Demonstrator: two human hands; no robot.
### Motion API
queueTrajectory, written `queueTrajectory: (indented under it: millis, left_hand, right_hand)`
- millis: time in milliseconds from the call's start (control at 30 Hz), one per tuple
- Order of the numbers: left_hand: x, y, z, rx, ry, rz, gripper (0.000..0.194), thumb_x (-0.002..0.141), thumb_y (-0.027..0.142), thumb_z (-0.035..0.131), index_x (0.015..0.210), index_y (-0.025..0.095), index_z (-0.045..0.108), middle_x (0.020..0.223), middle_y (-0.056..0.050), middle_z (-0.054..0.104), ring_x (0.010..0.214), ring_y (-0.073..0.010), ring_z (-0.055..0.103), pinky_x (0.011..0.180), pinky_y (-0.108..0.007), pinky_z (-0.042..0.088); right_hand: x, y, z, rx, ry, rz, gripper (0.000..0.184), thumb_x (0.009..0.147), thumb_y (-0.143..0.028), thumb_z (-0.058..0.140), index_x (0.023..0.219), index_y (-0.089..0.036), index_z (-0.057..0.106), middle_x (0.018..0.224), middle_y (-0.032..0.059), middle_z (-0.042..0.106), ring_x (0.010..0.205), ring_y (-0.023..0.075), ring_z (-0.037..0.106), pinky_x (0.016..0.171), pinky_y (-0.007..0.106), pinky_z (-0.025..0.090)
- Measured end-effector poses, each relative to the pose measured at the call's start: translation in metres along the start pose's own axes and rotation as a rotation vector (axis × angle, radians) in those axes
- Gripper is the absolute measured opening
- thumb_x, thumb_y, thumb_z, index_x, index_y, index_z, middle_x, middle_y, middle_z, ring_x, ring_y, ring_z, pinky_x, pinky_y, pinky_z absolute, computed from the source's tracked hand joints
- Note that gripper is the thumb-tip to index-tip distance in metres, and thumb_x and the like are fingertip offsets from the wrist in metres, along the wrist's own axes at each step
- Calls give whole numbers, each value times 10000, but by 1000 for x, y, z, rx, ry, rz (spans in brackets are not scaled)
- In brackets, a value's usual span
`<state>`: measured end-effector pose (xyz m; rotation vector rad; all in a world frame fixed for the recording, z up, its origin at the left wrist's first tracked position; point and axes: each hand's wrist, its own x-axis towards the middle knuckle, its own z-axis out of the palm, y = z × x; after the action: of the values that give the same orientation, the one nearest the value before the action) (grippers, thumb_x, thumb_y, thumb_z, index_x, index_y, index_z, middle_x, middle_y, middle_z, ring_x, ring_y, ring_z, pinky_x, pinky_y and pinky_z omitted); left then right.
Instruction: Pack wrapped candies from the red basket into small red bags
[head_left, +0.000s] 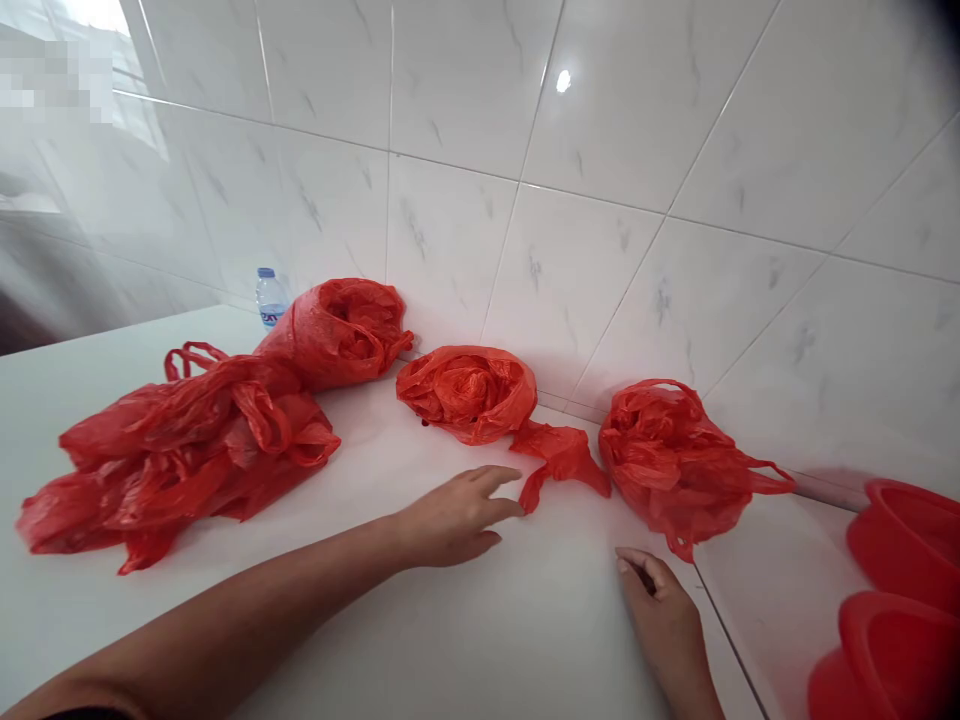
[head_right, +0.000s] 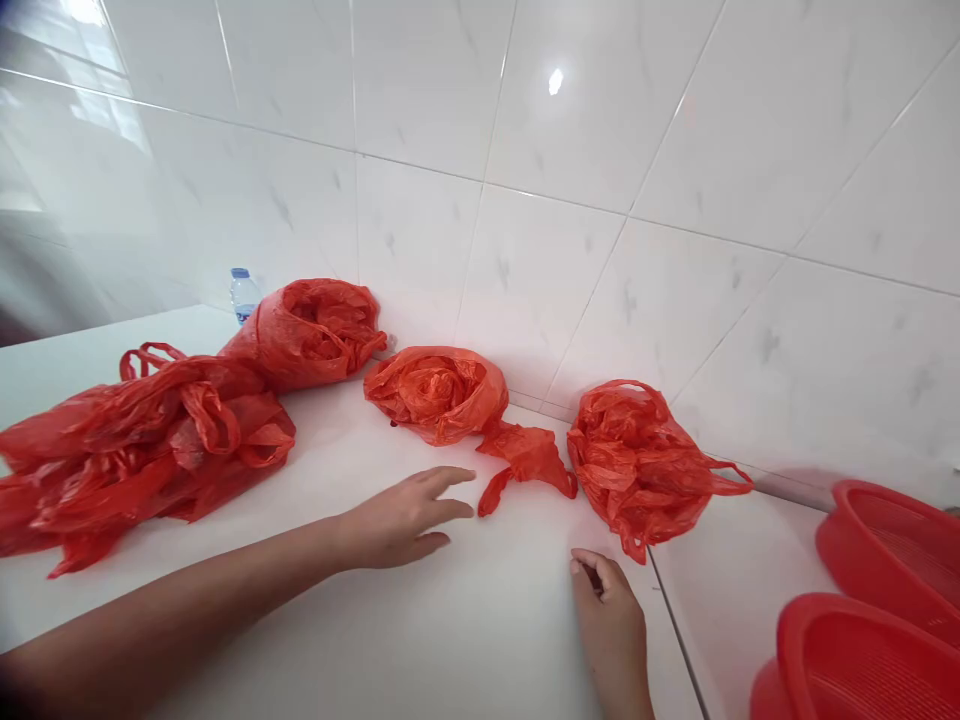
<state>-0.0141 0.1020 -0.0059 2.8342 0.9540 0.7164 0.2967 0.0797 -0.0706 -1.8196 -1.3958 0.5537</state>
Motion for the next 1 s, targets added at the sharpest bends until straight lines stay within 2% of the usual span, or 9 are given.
queueTrajectory:
  millis: [133, 267, 367, 467, 567, 667, 833, 900, 1000]
  left_hand:
    - [48, -4, 37, 49, -23, 14, 554, 771, 176, 646, 1296, 198, 470, 1492, -186, 300, 1363, -360, 278, 1061, -515, 324]
    - [90, -17, 63, -6, 52, -80, 791, 730, -45, 498, 1419, 281, 288, 1563, -103, 160, 1428, -318, 102, 1099, -525, 236]
    - [106, -29, 77, -207, 159, -191, 768, 675, -83, 503, 1342, 291, 426, 1561, -73, 182, 1431, -318, 83, 1112, -549, 153]
    - [107, -42, 84, -356, 243, -281, 416, 723, -27, 491, 1047, 189, 636, 1403, -122, 455, 1348, -319, 310, 1080, -515, 238]
    - [102, -49, 88, -550, 287, -356, 187, 792, 76, 462, 807, 169, 624, 959, -74, 663, 975, -228, 593, 869, -369, 448]
    - [98, -48, 87, -777, 310, -425, 148, 851, 244, 465, 763, 170, 558, 742, -15, 604, 706, -156, 574, 628, -257, 444]
    - [100, -24, 87, -1164, 228, -459, 322, 782, 468, 593, 715, 170, 490, 649, 27, 532, 590, -105, 497, 541, -212, 378]
    - [100, -10, 88, -1305, 150, -447, 370, 744, 512, 631, 725, 166, 501, 642, 29, 543, 561, -94, 490, 531, -209, 373]
    - [96, 11, 90, -1474, 7, -408, 383, 687, 500, 704, 730, 152, 551, 583, 36, 547, 485, -78, 461, 500, -208, 357]
  right_hand:
    - [1, 2, -1, 17, -11, -8, 373, 729, -499, 520, 934, -217, 653, 1033, 54, 667, 947, 247, 605, 833, 356, 470]
    - [2, 1, -2, 27, -16, -11, 366, 739, -500, 513, 931, -221, 652, 1035, 53, 668, 958, 248, 603, 840, 359, 470]
    - [1, -1, -2, 35, -13, -25, 344, 746, -484, 514, 916, -222, 657, 1026, 55, 671, 954, 247, 608, 838, 353, 475]
    - [-1, -3, -1, 45, -10, -31, 319, 768, -465, 502, 912, -226, 656, 1025, 47, 669, 957, 236, 606, 838, 343, 476]
    - [-1, -5, 2, 75, 11, -10, 333, 776, -465, 515, 969, -226, 643, 1011, 45, 664, 924, 226, 606, 821, 339, 480]
    - [-3, -9, 9, 182, 48, 13, 473, 742, -477, 585, 1135, -214, 572, 999, 60, 648, 874, 218, 611, 790, 337, 493]
    - [-14, -25, 25, 527, 73, -14, 858, 707, -432, 689, 1411, -256, 230, 1296, 120, 504, 1077, 231, 575, 911, 388, 466]
    - [-19, -35, 26, 644, 28, -4, 828, 751, -449, 656, 1421, -282, 198, 1306, 111, 504, 1118, 230, 558, 936, 404, 458]
    - [-24, -45, 23, 703, -30, -6, 635, 815, -471, 582, 1369, -281, 338, 1280, 82, 541, 1164, 227, 526, 962, 396, 443]
